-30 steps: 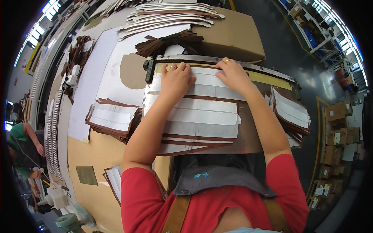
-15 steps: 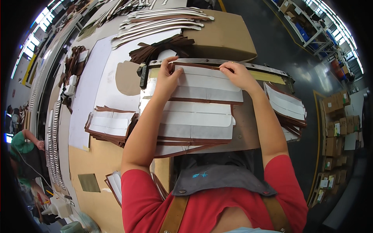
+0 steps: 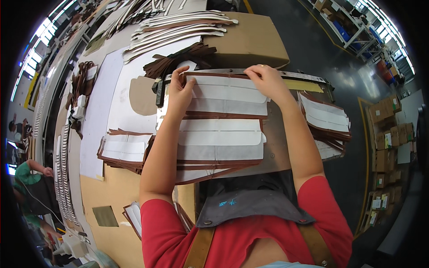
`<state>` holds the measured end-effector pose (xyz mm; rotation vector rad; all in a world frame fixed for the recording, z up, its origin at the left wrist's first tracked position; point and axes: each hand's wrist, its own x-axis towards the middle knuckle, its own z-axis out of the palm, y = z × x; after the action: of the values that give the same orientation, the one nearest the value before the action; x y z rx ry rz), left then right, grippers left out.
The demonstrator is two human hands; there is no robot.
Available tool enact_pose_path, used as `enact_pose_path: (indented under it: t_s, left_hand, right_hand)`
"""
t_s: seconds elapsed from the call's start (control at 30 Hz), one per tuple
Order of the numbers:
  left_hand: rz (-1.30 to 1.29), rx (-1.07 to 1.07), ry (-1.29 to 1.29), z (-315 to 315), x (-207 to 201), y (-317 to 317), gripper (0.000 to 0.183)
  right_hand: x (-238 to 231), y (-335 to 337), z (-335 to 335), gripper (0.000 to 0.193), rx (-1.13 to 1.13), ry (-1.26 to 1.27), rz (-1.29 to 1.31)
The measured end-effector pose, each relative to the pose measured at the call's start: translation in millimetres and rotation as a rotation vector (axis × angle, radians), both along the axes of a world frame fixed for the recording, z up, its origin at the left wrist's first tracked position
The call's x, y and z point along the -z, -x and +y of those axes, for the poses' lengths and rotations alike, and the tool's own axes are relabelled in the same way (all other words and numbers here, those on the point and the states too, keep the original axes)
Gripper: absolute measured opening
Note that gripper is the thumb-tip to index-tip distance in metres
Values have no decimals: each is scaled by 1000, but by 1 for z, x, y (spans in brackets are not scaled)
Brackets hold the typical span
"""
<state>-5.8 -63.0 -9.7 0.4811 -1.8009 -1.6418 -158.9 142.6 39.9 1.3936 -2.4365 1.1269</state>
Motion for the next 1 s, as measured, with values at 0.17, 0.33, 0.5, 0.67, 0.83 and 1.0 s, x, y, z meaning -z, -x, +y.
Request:
enact_pose_path:
  t_s: [0.17,0.33,0.5,0.67,0.83,1.0]
  left_hand:
    - [66,23,77,0,-2,0,33]
    - [128,12,35,6,-9,-1,32]
    - [158,1,-3,1,-4,-1,31]
    - [121,-102,21,-5,-6,-2,30]
    - [80,-149,58,-15,1,-2,31]
    - [51,-127,46,-18,1,-4,32]
  right_hand:
    - [0,-7,-25,23,-98,-99,-382]
    - [3,-9,-25,22,-175,-109,-409]
    - [-18,-12,-21,24,-204,-261,-519]
    - [-20,9,-1,29,-220,-314,-569]
    - [-3,21,27,35,-147,-132,-721]
    - [4,15,36,36,-83,-70,-737]
